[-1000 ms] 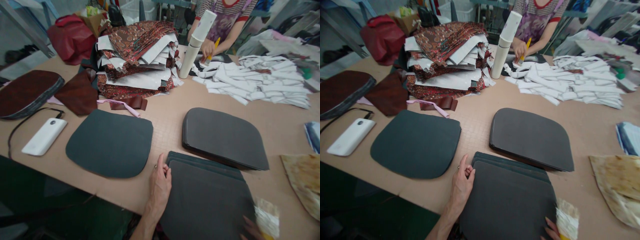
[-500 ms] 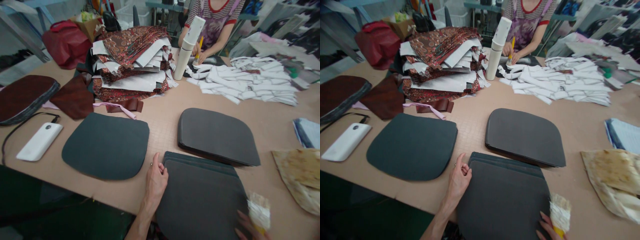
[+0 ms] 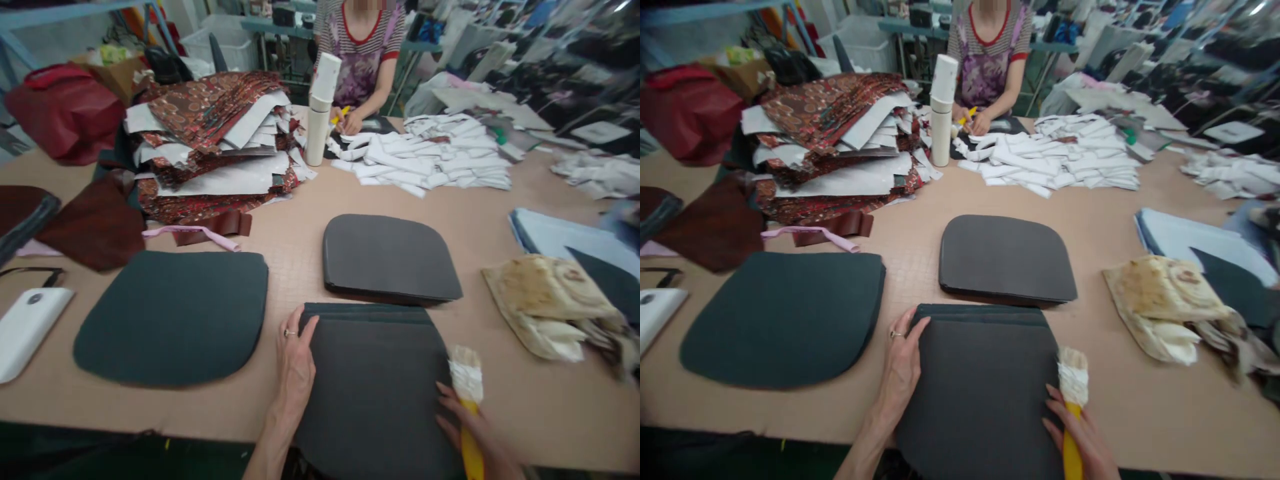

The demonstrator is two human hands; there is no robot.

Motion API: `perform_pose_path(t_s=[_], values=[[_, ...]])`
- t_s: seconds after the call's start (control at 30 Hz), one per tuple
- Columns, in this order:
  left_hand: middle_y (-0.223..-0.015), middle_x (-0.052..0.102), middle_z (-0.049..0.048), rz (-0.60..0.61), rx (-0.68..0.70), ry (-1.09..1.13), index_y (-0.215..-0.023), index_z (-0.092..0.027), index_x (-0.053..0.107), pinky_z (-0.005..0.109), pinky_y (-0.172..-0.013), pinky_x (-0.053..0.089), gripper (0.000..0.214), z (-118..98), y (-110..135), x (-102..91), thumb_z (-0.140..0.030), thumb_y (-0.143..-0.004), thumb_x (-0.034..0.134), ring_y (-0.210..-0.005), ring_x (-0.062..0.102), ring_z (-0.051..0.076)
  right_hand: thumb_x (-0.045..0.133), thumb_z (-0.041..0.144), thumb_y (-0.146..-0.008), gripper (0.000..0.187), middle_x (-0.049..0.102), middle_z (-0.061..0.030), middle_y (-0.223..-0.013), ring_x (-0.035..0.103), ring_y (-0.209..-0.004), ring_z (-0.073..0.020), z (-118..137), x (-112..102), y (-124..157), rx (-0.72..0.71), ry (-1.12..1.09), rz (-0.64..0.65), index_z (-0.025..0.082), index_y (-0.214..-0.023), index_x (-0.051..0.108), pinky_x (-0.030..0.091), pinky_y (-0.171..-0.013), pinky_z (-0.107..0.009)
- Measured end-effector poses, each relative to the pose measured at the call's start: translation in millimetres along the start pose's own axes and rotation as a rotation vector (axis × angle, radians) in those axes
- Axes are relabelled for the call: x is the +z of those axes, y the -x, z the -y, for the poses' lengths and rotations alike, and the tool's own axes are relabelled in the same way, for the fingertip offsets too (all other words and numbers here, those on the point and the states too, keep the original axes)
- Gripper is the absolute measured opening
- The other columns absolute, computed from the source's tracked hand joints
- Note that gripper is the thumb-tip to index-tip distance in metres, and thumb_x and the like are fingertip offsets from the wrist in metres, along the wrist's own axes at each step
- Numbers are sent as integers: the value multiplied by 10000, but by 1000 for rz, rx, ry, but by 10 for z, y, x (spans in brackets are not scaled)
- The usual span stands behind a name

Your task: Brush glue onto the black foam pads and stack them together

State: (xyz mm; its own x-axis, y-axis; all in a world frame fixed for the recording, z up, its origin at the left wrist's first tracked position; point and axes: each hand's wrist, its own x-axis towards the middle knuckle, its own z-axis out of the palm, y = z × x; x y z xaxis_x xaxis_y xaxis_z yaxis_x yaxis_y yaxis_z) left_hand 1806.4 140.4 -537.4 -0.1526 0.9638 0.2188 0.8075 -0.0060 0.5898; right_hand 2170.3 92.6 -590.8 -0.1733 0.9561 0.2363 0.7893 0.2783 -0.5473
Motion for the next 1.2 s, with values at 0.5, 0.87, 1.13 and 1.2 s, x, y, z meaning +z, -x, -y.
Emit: perform_pose_path(t_s=[0.5, 0.87, 1.13, 1.2], values=[[-1152, 595, 132, -88, 429, -318, -1102, -109, 528, 458, -967, 374, 433, 87, -102, 308, 39, -800, 256, -1136, 513, 268, 504, 155, -852, 80, 580, -82, -1194, 505, -1121, -188, 1245, 174, -815, -260, -131, 221, 204, -882, 560, 458, -934, -324], [-1222, 558, 122, -14, 403, -296, -1191, -171, 471, 482, -1007, 359, 497, 153, -94, 316, 13, -776, 270, -1213, 458, 259, 493, 180, -874, 87, 542, -87, -1240, 492, -1129, -202, 480, -28, -1165, -202, -116, 230, 185, -920, 566, 441, -956, -364], [-1257, 535, 138, -4, 350, -319, -1149, -157, 516, 490, -1025, 354, 489, 95, -87, 310, 31, -761, 286, -1207, 468, 247, 503, 187, -865, 108, 546, -90, -1246, 525, -1113, -228, 223, 15, -1100, -156, -113, 61, 217, -941, 574, 494, -899, -438], [-1249, 541, 149, 14, 329, -305, -1134, -135, 527, 503, -1017, 360, 483, 78, -87, 265, 35, -764, 267, -1209, 465, 246, 509, 200, -864, 90, 564, -99, -1216, 537, -1092, -235, 220, 71, -1062, -147, -84, 50, 213, -920, 579, 501, -883, -434]])
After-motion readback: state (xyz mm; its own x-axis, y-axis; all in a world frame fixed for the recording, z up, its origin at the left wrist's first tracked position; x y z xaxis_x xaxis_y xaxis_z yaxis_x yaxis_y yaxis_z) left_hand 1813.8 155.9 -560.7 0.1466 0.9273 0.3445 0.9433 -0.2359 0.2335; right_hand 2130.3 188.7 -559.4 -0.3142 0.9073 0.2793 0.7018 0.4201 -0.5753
